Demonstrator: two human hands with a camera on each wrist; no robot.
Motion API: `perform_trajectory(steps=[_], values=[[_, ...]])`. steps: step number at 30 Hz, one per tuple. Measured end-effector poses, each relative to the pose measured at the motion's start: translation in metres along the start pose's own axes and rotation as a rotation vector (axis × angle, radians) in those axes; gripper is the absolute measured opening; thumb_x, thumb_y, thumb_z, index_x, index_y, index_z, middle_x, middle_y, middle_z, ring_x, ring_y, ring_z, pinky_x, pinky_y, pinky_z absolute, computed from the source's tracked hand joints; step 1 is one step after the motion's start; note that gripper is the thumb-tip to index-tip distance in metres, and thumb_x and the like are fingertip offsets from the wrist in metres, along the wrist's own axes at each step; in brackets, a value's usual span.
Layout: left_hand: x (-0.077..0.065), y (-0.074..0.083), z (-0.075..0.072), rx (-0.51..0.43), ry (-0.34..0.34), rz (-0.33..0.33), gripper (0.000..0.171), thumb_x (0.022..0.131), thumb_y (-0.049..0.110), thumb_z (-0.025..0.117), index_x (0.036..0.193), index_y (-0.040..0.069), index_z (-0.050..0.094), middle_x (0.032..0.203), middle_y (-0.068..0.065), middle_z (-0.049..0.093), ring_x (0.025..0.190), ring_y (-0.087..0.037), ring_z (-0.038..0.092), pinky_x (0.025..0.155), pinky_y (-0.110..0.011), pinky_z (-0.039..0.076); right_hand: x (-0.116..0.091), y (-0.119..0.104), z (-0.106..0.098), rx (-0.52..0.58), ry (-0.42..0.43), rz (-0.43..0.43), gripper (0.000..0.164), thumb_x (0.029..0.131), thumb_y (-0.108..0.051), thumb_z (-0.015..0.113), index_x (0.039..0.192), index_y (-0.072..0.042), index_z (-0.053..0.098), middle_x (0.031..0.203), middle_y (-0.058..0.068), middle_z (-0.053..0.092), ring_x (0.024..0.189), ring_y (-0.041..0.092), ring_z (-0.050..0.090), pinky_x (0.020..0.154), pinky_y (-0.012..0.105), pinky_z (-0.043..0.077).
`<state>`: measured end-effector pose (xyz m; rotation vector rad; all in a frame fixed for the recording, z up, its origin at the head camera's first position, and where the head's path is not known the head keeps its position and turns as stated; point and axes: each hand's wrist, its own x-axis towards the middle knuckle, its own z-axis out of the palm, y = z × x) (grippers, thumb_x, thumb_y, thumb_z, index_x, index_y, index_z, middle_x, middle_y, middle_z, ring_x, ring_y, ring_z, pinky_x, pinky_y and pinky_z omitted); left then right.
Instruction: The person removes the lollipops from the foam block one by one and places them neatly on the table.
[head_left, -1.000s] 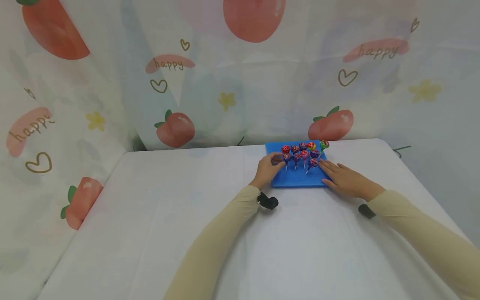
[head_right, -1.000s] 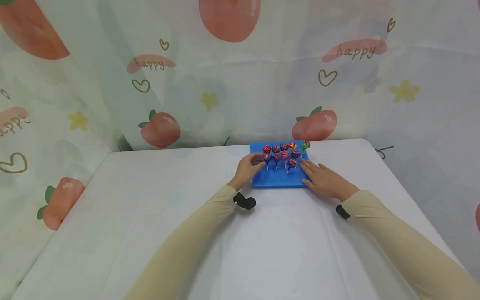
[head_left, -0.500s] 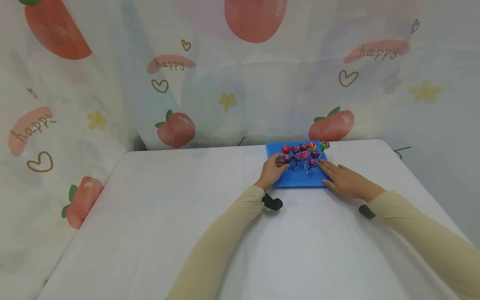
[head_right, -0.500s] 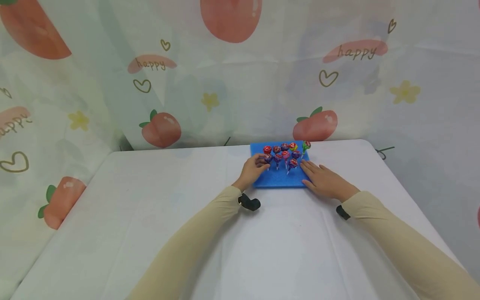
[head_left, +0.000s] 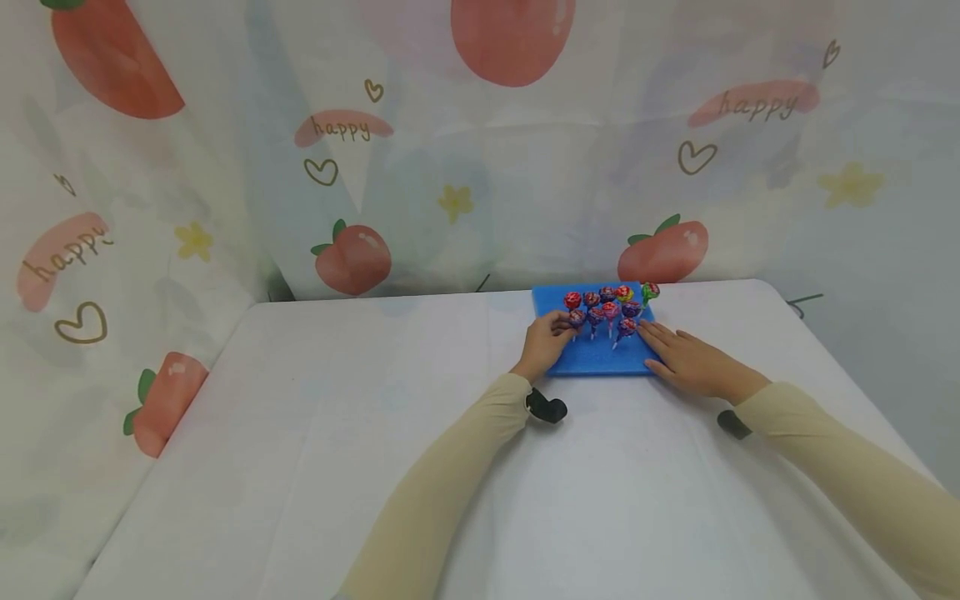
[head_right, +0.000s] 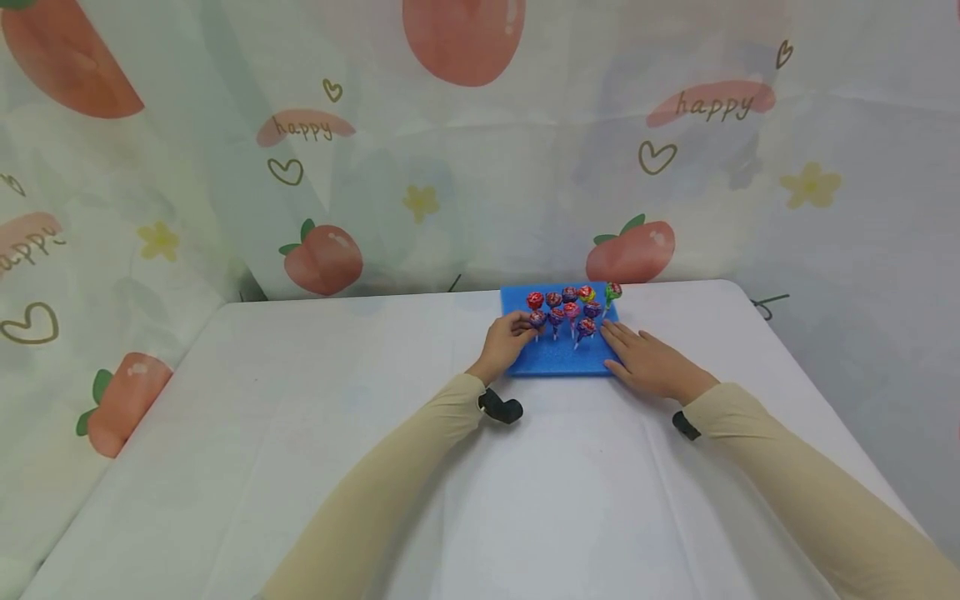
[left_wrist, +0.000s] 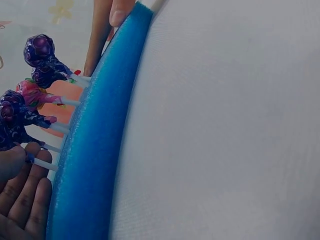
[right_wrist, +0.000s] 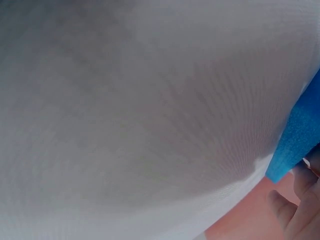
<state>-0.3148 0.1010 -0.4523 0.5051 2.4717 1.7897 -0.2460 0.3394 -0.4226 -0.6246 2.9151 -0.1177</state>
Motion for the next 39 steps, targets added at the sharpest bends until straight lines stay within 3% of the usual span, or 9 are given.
perform_trajectory(steps=[12, 18, 26, 39], values=[[-0.002, 0.004, -0.004, -0.031, 0.046, -0.003, 0.021, 0.088, 0.006, 0.063, 0.108, 0.001, 0.064, 0.103, -0.014, 0.070, 0.097, -0.019, 0.067, 0.082, -0.021, 0.054, 0.002, 0.000, 0.001, 0.011, 0.000, 0.001, 0.067, 0.098, -0.037, 0.042, 0.145, 0.007, 0.022, 0.152, 0.028, 0.020, 0.140, 0.047, 0.017, 0.111, 0.062, 0.018], [-0.003, 0.011, -0.007, -0.067, 0.055, 0.037, 0.022, 0.089, 0.005, 0.062, 0.110, -0.001, 0.063, 0.106, -0.016, 0.069, 0.099, -0.021, 0.067, 0.079, -0.019, 0.054, 0.003, 0.002, 0.002, 0.004, -0.002, -0.008, 0.067, 0.098, -0.037, 0.042, 0.145, 0.007, 0.022, 0.152, 0.028, 0.020, 0.140, 0.046, 0.018, 0.112, 0.060, 0.018], [-0.008, 0.021, -0.014, -0.058, 0.047, 0.058, 0.022, 0.090, 0.008, 0.060, 0.111, -0.001, 0.062, 0.106, -0.015, 0.069, 0.099, -0.021, 0.067, 0.079, -0.016, 0.053, 0.003, 0.004, 0.002, -0.006, -0.002, -0.012, 0.067, 0.098, -0.036, 0.043, 0.145, 0.007, 0.023, 0.152, 0.029, 0.020, 0.139, 0.046, 0.018, 0.113, 0.058, 0.019], [-0.028, 0.024, -0.036, -0.132, -0.016, 0.023, 0.022, 0.091, 0.006, 0.059, 0.112, -0.001, 0.061, 0.106, -0.016, 0.068, 0.098, -0.020, 0.067, 0.080, -0.021, 0.055, 0.002, -0.001, 0.001, -0.006, 0.014, -0.055, 0.062, 0.099, -0.032, 0.043, 0.143, 0.008, 0.027, 0.151, 0.027, 0.024, 0.139, 0.045, 0.020, 0.112, 0.057, 0.021]])
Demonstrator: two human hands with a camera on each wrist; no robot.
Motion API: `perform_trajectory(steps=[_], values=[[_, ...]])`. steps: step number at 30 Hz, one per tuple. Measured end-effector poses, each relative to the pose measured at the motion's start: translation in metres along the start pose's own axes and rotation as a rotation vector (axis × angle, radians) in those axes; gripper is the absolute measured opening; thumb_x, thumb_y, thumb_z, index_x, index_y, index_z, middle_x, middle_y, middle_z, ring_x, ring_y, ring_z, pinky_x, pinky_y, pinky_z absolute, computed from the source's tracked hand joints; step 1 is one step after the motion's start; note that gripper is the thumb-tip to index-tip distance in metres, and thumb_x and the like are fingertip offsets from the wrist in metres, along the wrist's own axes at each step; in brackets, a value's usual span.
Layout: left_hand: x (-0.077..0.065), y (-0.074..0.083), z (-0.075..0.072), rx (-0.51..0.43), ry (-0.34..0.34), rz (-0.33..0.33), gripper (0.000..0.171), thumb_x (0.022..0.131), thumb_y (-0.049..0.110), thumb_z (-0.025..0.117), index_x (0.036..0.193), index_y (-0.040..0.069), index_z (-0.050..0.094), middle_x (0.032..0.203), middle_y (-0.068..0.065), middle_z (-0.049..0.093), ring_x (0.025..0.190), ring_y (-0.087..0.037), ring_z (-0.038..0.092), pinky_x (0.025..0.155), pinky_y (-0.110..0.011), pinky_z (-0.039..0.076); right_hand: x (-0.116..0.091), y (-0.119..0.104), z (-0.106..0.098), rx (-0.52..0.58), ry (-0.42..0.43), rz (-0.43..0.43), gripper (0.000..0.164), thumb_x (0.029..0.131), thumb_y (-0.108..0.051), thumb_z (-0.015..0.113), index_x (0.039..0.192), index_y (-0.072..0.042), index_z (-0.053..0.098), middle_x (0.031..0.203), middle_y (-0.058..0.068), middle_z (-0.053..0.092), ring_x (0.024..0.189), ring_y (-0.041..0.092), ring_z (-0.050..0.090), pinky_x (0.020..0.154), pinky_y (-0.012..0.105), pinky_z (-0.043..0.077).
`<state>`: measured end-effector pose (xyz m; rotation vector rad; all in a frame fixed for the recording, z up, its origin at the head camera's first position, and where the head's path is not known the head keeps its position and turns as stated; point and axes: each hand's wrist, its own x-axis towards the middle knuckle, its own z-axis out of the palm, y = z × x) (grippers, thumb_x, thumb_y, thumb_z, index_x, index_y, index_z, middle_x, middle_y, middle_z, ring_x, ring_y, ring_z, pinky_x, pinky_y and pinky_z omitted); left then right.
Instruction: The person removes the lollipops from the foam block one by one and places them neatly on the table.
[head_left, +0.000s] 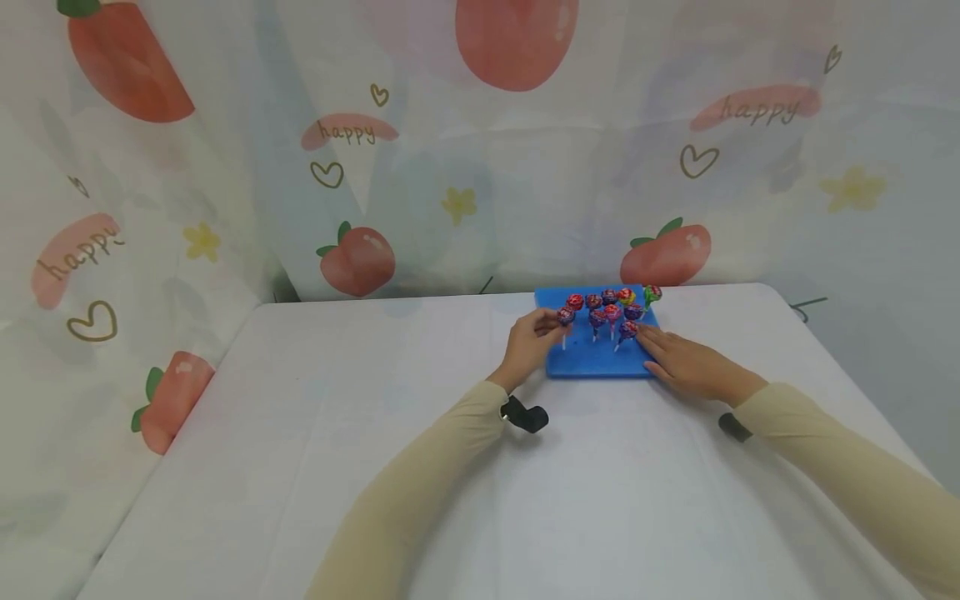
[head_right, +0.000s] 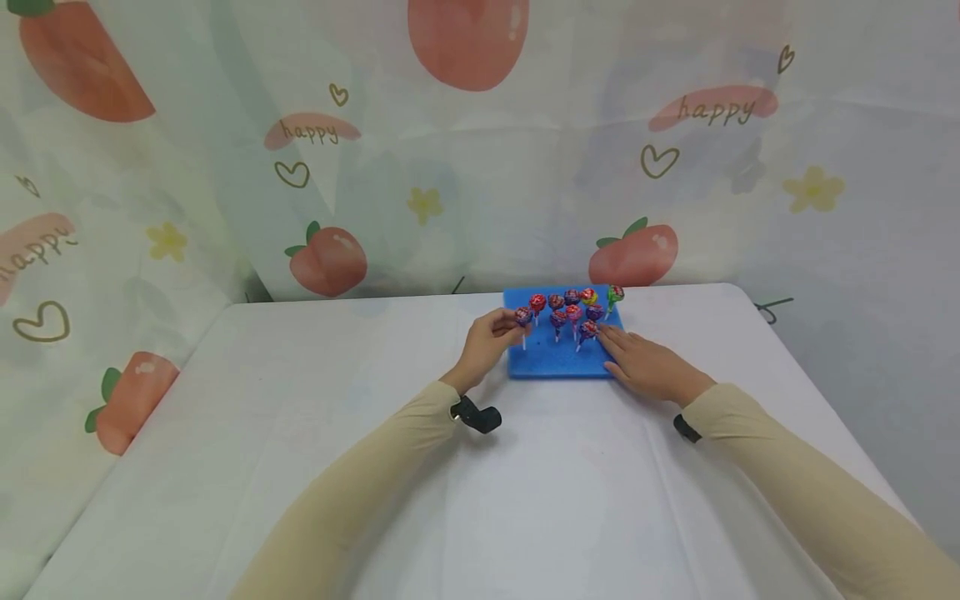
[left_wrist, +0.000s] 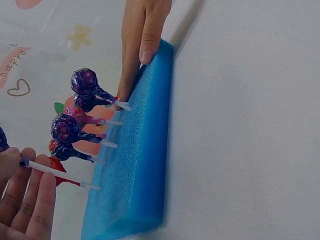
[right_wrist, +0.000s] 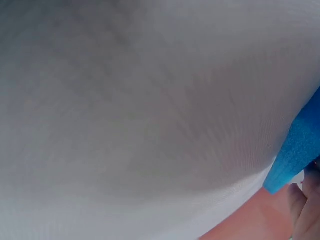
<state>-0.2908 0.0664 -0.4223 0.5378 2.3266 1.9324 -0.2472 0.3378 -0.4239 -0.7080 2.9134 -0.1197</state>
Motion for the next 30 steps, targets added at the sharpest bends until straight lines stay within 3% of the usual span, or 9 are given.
perform_trajectory(steps=[12, 22, 30], values=[[-0.010, 0.005, -0.032, -0.013, 0.024, -0.053, 0.024, 0.091, 0.006, 0.060, 0.114, -0.002, 0.060, 0.108, -0.017, 0.066, 0.097, -0.021, 0.068, 0.080, -0.023, 0.056, 0.002, 0.000, 0.003, -0.037, -0.001, -0.014, 0.060, 0.099, -0.028, 0.042, 0.142, 0.010, 0.026, 0.151, 0.028, 0.023, 0.139, 0.045, 0.020, 0.112, 0.057, 0.021], [-0.014, -0.006, -0.051, -0.010, 0.075, -0.106, 0.023, 0.088, 0.007, 0.063, 0.109, -0.003, 0.062, 0.104, -0.020, 0.068, 0.092, -0.024, 0.070, 0.076, -0.025, 0.057, 0.002, -0.001, 0.003, -0.019, -0.015, -0.002, 0.063, 0.099, -0.032, 0.042, 0.143, 0.009, 0.025, 0.152, 0.027, 0.020, 0.140, 0.044, 0.018, 0.112, 0.057, 0.021], [-0.015, -0.015, -0.066, 0.004, 0.153, -0.171, 0.021, 0.087, 0.009, 0.066, 0.104, -0.003, 0.064, 0.100, -0.019, 0.070, 0.081, -0.018, 0.070, 0.074, -0.025, 0.057, 0.003, -0.001, 0.004, -0.037, -0.012, -0.001, 0.063, 0.099, -0.033, 0.042, 0.144, 0.007, 0.025, 0.153, 0.026, 0.020, 0.140, 0.044, 0.018, 0.113, 0.057, 0.021]])
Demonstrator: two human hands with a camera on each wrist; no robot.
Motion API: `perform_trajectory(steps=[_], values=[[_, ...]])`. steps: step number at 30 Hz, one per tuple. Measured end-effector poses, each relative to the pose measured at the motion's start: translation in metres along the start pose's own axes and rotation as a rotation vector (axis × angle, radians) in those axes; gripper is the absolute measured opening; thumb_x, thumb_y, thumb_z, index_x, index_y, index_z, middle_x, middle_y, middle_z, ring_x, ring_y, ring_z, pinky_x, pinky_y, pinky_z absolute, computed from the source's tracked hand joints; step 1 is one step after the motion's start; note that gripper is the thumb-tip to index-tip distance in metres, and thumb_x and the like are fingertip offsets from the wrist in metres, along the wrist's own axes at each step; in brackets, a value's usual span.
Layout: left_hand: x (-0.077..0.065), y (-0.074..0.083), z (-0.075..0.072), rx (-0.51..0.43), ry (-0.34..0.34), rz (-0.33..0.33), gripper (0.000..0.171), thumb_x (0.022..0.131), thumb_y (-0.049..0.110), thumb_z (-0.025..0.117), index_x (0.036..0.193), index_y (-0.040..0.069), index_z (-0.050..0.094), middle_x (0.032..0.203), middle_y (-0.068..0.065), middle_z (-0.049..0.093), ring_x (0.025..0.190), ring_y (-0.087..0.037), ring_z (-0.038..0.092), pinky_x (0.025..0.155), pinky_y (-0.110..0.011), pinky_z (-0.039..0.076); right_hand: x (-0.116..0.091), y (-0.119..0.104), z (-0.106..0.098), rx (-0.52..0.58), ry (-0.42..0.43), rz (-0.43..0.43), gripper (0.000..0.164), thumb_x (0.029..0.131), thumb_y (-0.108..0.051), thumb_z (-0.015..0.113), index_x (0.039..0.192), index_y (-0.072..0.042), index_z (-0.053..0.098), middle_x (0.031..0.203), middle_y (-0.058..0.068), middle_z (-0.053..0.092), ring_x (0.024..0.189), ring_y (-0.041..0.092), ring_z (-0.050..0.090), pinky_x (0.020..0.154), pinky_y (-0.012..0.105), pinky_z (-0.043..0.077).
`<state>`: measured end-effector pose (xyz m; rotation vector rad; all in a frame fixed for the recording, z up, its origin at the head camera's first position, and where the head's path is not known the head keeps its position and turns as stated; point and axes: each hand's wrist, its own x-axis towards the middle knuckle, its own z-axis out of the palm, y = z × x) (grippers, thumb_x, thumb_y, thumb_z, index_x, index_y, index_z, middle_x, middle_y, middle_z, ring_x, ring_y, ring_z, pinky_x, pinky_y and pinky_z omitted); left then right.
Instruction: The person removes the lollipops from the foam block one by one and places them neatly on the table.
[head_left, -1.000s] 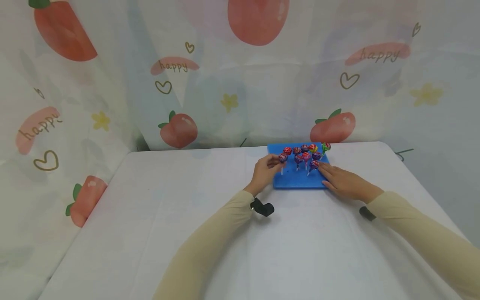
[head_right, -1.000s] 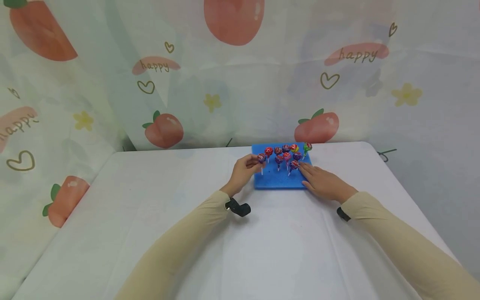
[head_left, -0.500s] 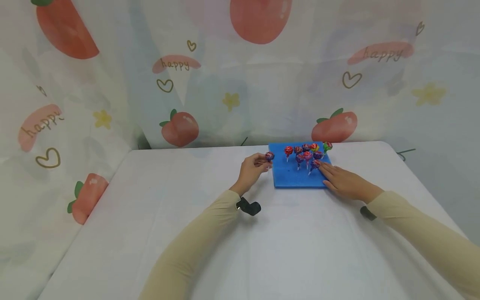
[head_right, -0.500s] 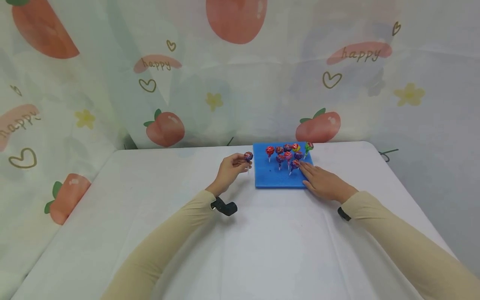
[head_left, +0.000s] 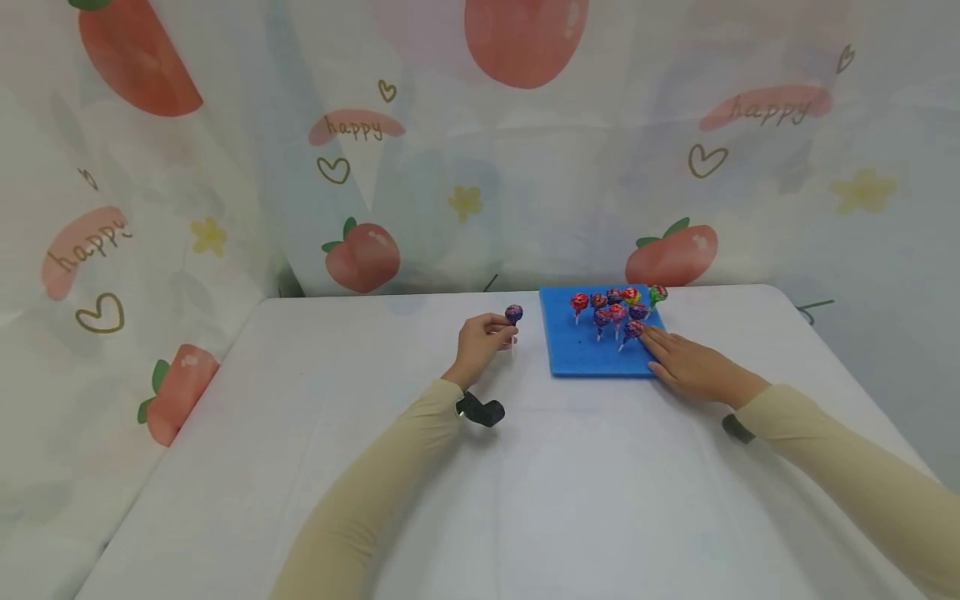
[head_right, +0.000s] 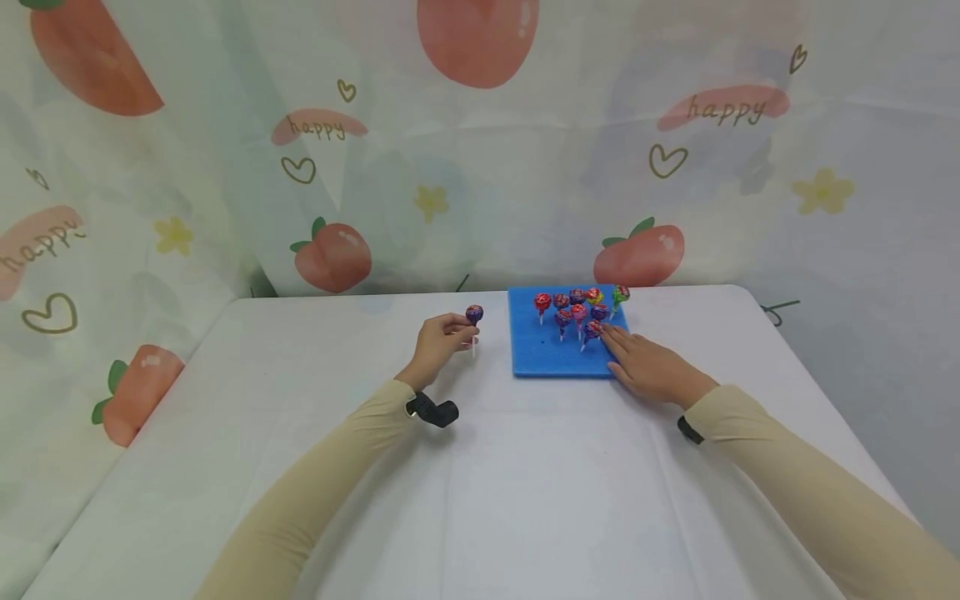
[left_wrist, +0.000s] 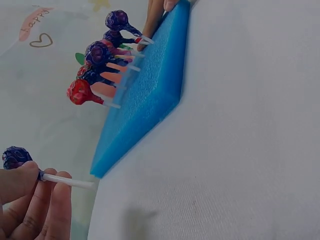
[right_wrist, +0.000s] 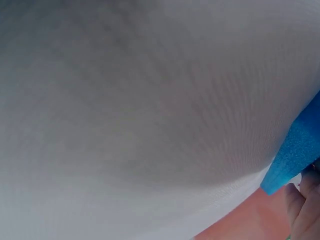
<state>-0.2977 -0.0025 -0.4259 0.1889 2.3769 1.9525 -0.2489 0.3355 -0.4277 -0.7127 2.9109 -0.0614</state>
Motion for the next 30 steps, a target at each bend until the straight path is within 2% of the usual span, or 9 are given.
perform_trajectory(steps=[10, 15, 23, 30], values=[[0.008, -0.011, -0.013, -0.014, 0.090, -0.142, 0.021, 0.085, 0.009, 0.068, 0.102, -0.002, 0.066, 0.100, -0.018, 0.071, 0.071, -0.008, 0.065, 0.070, -0.021, 0.057, 0.000, 0.001, -0.001, 0.025, -0.009, 0.009, 0.063, 0.099, -0.033, 0.042, 0.144, 0.007, 0.025, 0.153, 0.027, 0.019, 0.140, 0.044, 0.018, 0.112, 0.057, 0.021], [0.009, -0.017, -0.017, 0.000, 0.134, -0.167, 0.019, 0.084, 0.007, 0.069, 0.100, -0.003, 0.066, 0.098, -0.018, 0.071, 0.067, -0.005, 0.062, 0.067, -0.020, 0.056, 0.000, 0.000, -0.001, 0.026, -0.009, 0.008, 0.063, 0.099, -0.033, 0.042, 0.144, 0.008, 0.025, 0.153, 0.027, 0.019, 0.141, 0.044, 0.018, 0.112, 0.057, 0.021], [0.011, -0.025, -0.018, 0.045, 0.193, -0.218, 0.018, 0.081, 0.007, 0.072, 0.094, -0.003, 0.068, 0.086, -0.015, 0.071, 0.054, -0.003, 0.054, 0.053, -0.013, 0.049, -0.001, -0.001, -0.002, 0.024, -0.003, 0.004, 0.063, 0.098, -0.033, 0.043, 0.144, 0.008, 0.026, 0.153, 0.027, 0.020, 0.140, 0.044, 0.018, 0.112, 0.057, 0.021], [0.017, -0.025, -0.015, 0.161, 0.222, -0.248, 0.015, 0.079, 0.008, 0.074, 0.090, -0.002, 0.070, 0.091, -0.016, 0.071, 0.051, -0.002, 0.053, 0.050, -0.011, 0.047, -0.001, -0.002, -0.002, 0.015, -0.002, 0.007, 0.063, 0.099, -0.033, 0.043, 0.143, 0.008, 0.026, 0.152, 0.027, 0.020, 0.140, 0.045, 0.019, 0.112, 0.057, 0.022]])
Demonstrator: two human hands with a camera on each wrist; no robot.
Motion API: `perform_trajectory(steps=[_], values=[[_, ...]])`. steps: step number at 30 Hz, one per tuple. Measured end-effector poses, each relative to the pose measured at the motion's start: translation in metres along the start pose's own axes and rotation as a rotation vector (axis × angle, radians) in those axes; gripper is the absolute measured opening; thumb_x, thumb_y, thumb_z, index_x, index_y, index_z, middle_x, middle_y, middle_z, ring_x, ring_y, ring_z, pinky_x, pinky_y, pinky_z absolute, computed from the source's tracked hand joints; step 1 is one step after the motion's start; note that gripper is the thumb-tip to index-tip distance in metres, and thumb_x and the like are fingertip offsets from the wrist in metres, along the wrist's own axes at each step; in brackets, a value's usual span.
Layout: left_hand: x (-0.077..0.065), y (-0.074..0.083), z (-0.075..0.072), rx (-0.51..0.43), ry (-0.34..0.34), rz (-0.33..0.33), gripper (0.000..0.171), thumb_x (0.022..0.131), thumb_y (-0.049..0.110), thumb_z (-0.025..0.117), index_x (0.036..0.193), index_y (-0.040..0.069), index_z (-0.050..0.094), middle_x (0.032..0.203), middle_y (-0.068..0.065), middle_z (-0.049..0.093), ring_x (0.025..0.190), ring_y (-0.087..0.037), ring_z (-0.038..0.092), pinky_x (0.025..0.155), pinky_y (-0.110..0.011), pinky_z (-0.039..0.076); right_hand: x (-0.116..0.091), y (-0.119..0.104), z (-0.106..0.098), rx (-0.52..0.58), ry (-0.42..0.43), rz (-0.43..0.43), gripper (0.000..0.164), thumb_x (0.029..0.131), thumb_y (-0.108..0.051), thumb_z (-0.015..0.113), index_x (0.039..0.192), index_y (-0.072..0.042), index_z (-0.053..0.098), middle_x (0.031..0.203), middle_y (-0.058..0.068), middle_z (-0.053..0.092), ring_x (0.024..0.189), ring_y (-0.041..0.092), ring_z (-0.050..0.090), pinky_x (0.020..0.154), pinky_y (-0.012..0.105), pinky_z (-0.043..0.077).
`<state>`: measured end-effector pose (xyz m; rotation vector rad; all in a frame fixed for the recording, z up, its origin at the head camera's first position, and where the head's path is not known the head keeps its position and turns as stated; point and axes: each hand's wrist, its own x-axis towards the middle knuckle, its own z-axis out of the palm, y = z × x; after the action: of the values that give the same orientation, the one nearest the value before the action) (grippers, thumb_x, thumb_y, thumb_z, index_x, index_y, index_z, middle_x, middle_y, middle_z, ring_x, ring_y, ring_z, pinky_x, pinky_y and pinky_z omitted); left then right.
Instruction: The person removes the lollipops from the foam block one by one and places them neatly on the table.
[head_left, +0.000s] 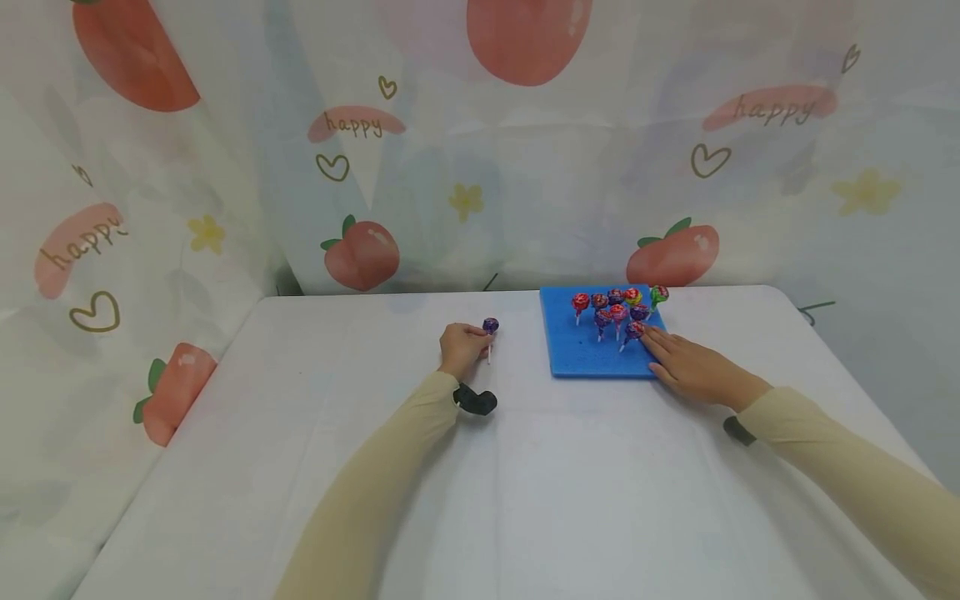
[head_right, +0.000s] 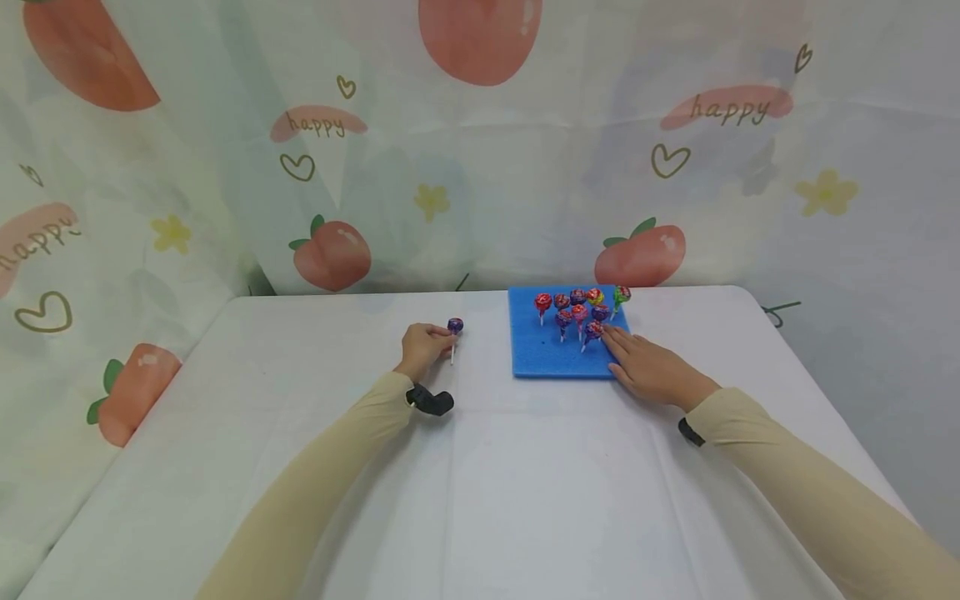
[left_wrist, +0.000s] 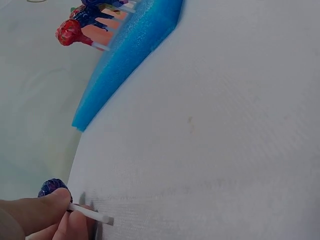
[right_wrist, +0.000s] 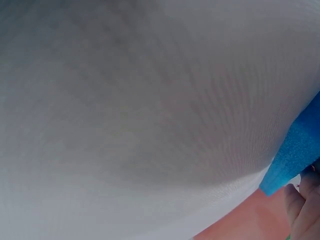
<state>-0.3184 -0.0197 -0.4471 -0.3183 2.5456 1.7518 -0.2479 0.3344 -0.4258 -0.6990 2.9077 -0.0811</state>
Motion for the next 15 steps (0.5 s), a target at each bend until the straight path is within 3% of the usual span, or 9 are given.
perform_trajectory(steps=[7, 15], values=[[0.0015, 0.0055, -0.0004, 0.058, -0.011, -0.003, 0.012, 0.077, 0.004, 0.074, 0.086, -0.003, 0.071, 0.086, -0.015, 0.072, 0.048, -0.002, 0.052, 0.048, -0.012, 0.043, -0.0001, -0.0012, -0.0011, 0.000, 0.002, -0.002, 0.062, 0.098, -0.032, 0.043, 0.143, 0.008, 0.026, 0.152, 0.027, 0.020, 0.140, 0.045, 0.019, 0.112, 0.057, 0.022], [-0.0015, 0.0098, -0.0048, 0.135, -0.040, 0.036, 0.014, 0.077, 0.007, 0.075, 0.086, -0.002, 0.072, 0.063, -0.006, 0.067, 0.046, -0.002, 0.051, 0.057, -0.013, 0.039, -0.0005, -0.0005, 0.0002, -0.006, 0.005, -0.004, 0.062, 0.099, -0.032, 0.042, 0.143, 0.008, 0.026, 0.152, 0.027, 0.020, 0.140, 0.044, 0.019, 0.112, 0.057, 0.022]])
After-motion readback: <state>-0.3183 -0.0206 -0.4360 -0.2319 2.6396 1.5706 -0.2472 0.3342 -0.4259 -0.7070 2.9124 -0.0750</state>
